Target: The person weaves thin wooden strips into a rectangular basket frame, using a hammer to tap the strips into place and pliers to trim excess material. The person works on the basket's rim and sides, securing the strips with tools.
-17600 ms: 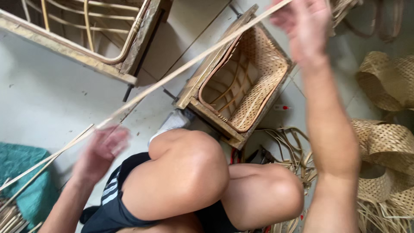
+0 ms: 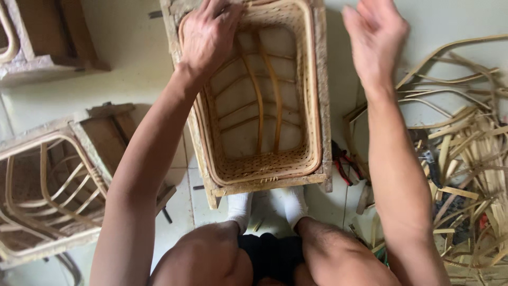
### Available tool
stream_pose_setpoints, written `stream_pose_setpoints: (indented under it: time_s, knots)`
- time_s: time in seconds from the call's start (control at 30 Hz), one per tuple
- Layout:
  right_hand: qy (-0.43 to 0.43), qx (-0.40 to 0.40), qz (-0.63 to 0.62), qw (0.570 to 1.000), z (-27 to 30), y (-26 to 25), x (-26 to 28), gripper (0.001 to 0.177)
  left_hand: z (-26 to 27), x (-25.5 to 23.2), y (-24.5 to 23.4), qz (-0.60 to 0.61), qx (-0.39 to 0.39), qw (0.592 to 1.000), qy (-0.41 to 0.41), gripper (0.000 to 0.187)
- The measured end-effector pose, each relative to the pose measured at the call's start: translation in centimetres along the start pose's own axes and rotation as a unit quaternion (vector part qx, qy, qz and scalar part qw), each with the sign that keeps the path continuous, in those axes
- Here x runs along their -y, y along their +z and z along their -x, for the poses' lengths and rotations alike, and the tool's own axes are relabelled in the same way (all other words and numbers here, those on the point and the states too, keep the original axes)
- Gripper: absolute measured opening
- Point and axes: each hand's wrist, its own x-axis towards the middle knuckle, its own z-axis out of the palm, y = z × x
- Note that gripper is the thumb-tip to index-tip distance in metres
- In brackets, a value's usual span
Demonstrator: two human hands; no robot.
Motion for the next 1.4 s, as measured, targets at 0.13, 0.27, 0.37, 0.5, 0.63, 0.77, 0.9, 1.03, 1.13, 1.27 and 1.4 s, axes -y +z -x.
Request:
stream_pose_setpoints:
  time_s: [0.13, 0.27, 0.37, 0.5, 0.63, 0.77, 0.9, 1.03, 1.13, 1.27, 1.4]
  knots:
    - [-0.107, -0.057, 0.029, 0.992, 1.3, -6.3, -1.4, 0.035, -1.2, -0.3, -1.7, 0.041, 0.04, 0.998, -0.017, 0.02]
    - [-0.076, -0.076, 0.076, 0.991, 6.3, -15.5, -4.5, 0.036, -0.1, 0.6, 0.0, -0.033, 0.06, 0.997, 0.025, 0.019]
    - [-0.038, -0.102, 0.129, 0.986, 10.3, -20.9, -5.5, 0.029, 0.7, 2.4, 0.6, -0.029, 0.05, 0.997, 0.042, 0.02]
    - [0.072, -0.087, 0.276, 0.955, 18.9, -24.7, -8.5, 0.017, 1.9, 3.1, 1.1, 0.024, 0.049, 0.997, 0.047, 0.027]
    - [0.161, -0.077, 0.31, 0.934, 25.9, -25.0, -13.6, 0.024, 2.3, 3.9, 0.8, -0.004, 0.043, 0.996, 0.073, 0.022]
    - [0.294, -0.079, 0.361, 0.881, 30.1, -24.5, -20.8, 0.04, 3.0, 5.3, 2.3, -0.039, 0.052, 0.996, 0.066, 0.019]
    - [0.233, -0.079, 0.459, 0.854, 32.0, -23.5, -27.2, 0.072, 3.3, 5.9, 2.8, 0.033, 0.088, 0.995, -0.014, 0.017]
    - [0.204, -0.016, 0.568, 0.797, 32.2, -22.6, -28.6, 0.119, 1.9, 4.7, 0.5, 0.132, 0.076, 0.986, -0.064, 0.025]
    - [0.329, -0.012, 0.537, 0.777, 31.4, -22.2, -27.3, 0.119, 1.8, 2.7, -0.5, 0.036, 0.08, 0.996, -0.032, 0.033]
    - [0.375, 0.078, 0.549, 0.743, 30.5, -25.2, -23.2, 0.105, 1.1, 1.2, 0.6, 0.05, 0.03, 0.997, -0.041, 0.015]
    - [0.509, 0.081, 0.434, 0.739, 31.3, -29.3, -16.4, 0.064, 0.4, 1.2, 1.0, 0.041, 0.012, 0.998, -0.047, 0.018]
